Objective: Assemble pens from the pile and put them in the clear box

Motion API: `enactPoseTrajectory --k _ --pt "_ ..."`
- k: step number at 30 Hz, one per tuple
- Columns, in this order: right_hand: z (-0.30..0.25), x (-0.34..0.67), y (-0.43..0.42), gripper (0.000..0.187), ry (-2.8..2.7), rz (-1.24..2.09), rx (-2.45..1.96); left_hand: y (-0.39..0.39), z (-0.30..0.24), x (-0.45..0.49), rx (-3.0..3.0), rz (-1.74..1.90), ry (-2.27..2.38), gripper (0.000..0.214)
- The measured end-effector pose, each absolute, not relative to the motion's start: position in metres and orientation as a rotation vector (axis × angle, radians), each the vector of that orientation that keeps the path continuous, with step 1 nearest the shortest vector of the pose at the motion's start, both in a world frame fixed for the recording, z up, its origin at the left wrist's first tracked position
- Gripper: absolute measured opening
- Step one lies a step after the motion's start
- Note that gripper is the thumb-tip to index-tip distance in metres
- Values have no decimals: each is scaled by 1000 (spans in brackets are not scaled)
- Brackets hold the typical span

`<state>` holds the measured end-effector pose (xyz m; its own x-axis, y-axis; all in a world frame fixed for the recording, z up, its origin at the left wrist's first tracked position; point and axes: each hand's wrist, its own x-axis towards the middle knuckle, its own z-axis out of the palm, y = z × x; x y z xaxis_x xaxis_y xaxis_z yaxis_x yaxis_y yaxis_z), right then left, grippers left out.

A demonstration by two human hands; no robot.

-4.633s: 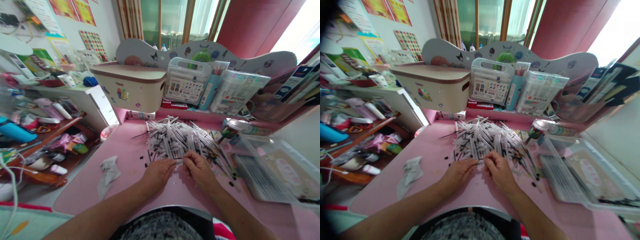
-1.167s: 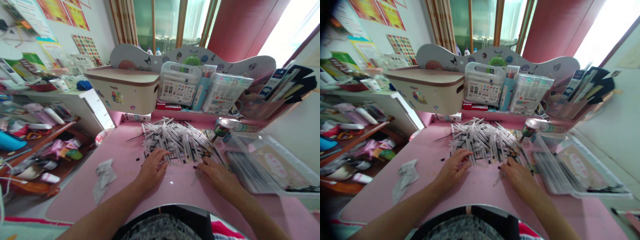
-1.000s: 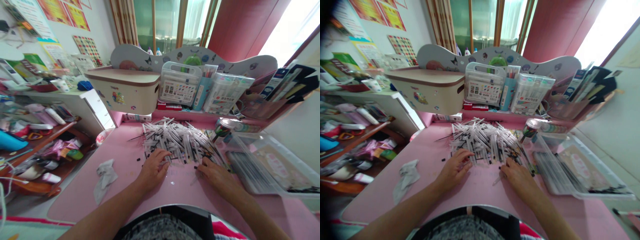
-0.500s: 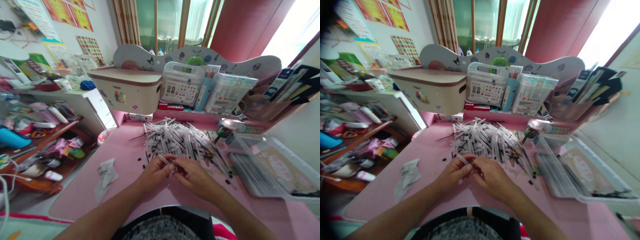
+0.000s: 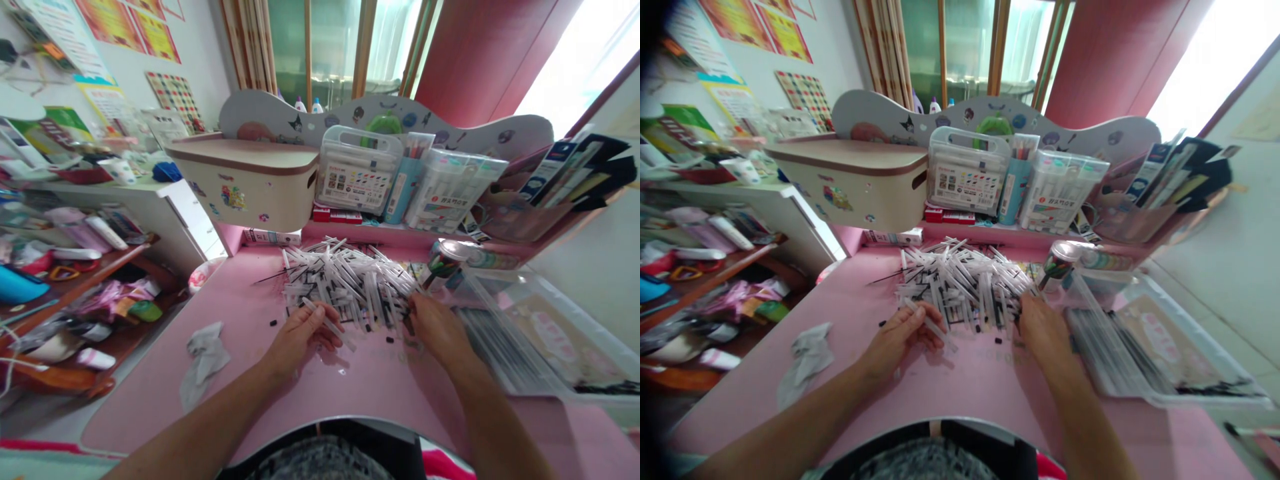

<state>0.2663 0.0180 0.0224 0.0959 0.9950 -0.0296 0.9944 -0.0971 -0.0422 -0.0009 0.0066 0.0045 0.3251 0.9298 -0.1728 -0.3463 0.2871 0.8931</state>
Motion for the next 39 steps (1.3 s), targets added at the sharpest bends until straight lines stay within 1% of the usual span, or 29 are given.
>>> enactPoseTrajectory --k 6,10,12,14,17,19,22,27,32,39 --pt "14 266 21 18 -2102 249 -2227 9 4 -2 839 984 801 30" --pt "19 270 22 26 -2034 403 -2120 12 1 -3 795 973 770 26" --pt "21 269 21 31 -1903 552 -1952 14 -1 -4 746 980 742 26" --pt "24 265 18 39 -1671 785 -1696 15 -2 -4 687 984 729 24" --pt "29 252 13 57 -1333 1107 -1338 17 -2 -4 605 984 736 13" --pt "31 242 10 61 -1191 1211 -1183 18 -1 -5 553 988 736 8" --pt "29 228 6 53 -1041 1229 -1030 20 2 -6 475 1004 716 11" --pt "18 211 4 40 -853 1082 -961 24 5 -7 372 1036 733 17" --pt "12 202 1 36 -834 981 -1000 24 6 -7 356 1050 715 18" --pt "11 202 2 34 -806 922 -1005 24 7 -6 343 1057 735 19"
